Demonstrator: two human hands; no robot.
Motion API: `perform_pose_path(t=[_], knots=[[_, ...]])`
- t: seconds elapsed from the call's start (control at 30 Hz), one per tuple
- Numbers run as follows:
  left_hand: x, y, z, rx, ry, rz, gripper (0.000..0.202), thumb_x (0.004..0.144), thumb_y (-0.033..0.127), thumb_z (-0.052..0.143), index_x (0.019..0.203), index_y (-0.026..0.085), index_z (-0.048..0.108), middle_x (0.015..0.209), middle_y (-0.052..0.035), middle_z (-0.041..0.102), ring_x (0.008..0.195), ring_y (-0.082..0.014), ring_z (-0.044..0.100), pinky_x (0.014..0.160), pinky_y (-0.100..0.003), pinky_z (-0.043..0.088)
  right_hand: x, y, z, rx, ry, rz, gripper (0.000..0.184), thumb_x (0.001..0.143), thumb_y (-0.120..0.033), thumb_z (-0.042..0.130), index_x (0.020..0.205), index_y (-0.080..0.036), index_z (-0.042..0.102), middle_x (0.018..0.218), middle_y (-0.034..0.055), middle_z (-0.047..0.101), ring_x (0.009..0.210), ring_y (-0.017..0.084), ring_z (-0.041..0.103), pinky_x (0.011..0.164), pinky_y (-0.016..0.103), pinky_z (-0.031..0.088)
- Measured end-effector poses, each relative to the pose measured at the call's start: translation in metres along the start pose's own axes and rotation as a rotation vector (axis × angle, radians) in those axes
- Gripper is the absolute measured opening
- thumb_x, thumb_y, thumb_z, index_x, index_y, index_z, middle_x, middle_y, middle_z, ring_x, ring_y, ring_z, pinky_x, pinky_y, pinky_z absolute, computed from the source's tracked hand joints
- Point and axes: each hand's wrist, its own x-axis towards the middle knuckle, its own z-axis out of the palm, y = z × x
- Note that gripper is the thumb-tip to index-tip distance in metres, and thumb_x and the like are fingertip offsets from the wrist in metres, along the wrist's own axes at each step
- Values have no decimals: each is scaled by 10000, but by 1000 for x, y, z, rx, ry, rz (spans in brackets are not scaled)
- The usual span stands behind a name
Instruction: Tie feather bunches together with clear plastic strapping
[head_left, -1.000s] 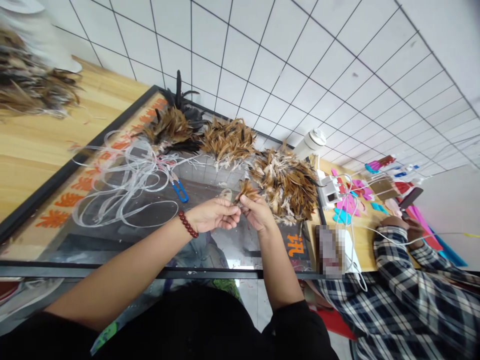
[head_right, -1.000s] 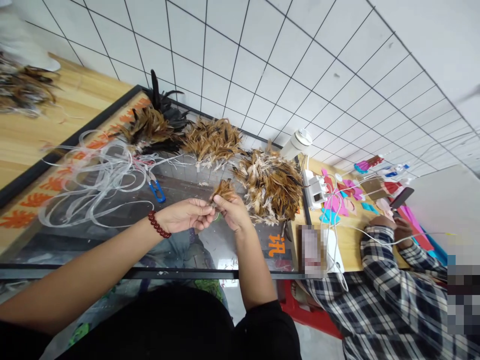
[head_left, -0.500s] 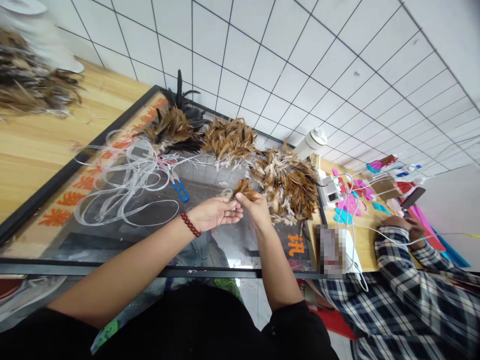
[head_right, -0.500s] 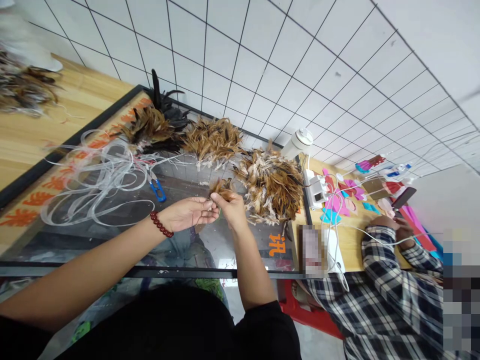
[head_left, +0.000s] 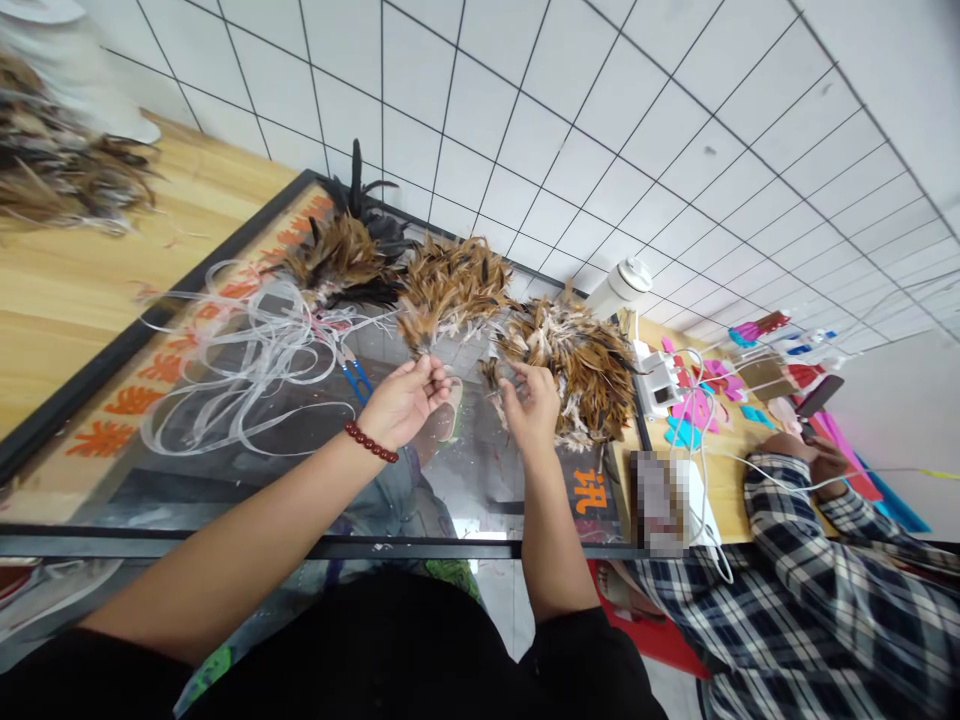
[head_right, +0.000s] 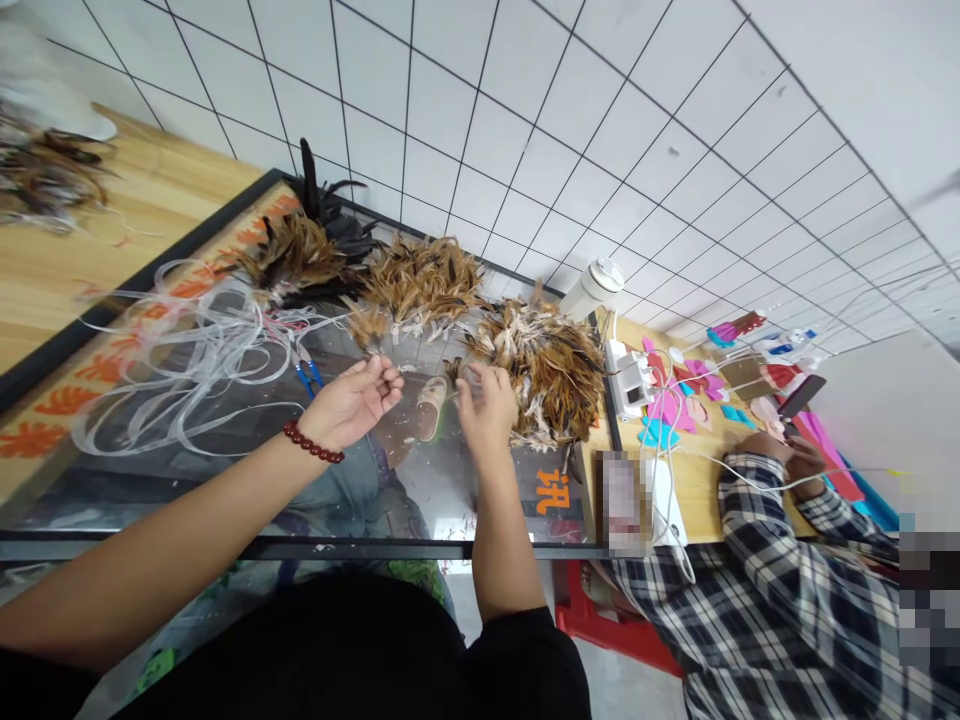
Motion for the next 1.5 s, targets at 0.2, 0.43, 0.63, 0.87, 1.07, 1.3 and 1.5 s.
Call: perform_pose_path(t=[0.2, 0.43, 0.63, 0.87, 1.07, 1.3, 1.5], knots=[[0, 3, 0, -16, -20, 13, 146, 858, 187, 563, 735, 112, 586, 574, 28, 449, 505, -62, 477, 468, -155, 412, 3, 11, 8, -295, -174, 161, 259, 797, -412, 589, 913, -199, 678, 857, 55, 619, 813, 188, 565, 761, 298, 417], [1, 5, 1, -43, 20, 52, 159, 873, 181, 533, 730, 123, 570, 580, 28, 444, 517, -66, 481, 487, -160, 417, 6, 16, 15, 379, -136, 368, 208, 747, -386, 572, 711, -181, 572, 623, -28, 530, 580, 108, 463, 587, 227, 372], [6, 11, -3, -69, 126, 126, 201, 902, 187, 475, 724, 135, 552, 569, 31, 458, 512, -67, 488, 487, -162, 409, 7, 14, 12, 609, -217, 440, 246, 710, -406, 613, 687, -182, 514, 564, -50, 487, 492, 84, 389, 519, 217, 340], [6, 13, 0, -63, 217, 200, 181, 885, 185, 507, 713, 141, 547, 549, 38, 466, 499, -63, 481, 495, -164, 396, 15, -20, 4, -126, -226, -53, 224, 858, -292, 507, 1003, -217, 661, 954, 52, 639, 862, 167, 566, 816, 285, 420], [6, 10, 0, -1, 197, 237, 170, 822, 256, 620, 715, 146, 546, 544, 46, 467, 499, -62, 484, 497, -166, 386, 34, -54, 46, -435, -458, -167, 249, 879, -297, 502, 1079, -241, 640, 1021, 85, 626, 975, 227, 548, 850, 358, 395], [8, 11, -1, 15, 224, 248, 181, 819, 272, 623, 712, 152, 540, 544, 48, 471, 498, -59, 487, 503, -166, 394, 35, -31, -4, 277, -388, 113, 188, 855, -317, 524, 853, -159, 625, 823, 20, 625, 764, 129, 565, 739, 258, 443], [6, 7, 0, 28, 207, 217, 168, 845, 241, 585, 712, 143, 555, 544, 44, 470, 495, -58, 486, 499, -165, 388, -26, -6, -115, 300, -1154, 213, 167, 779, -287, 602, 776, -146, 691, 725, 22, 683, 681, 126, 611, 666, 240, 456]])
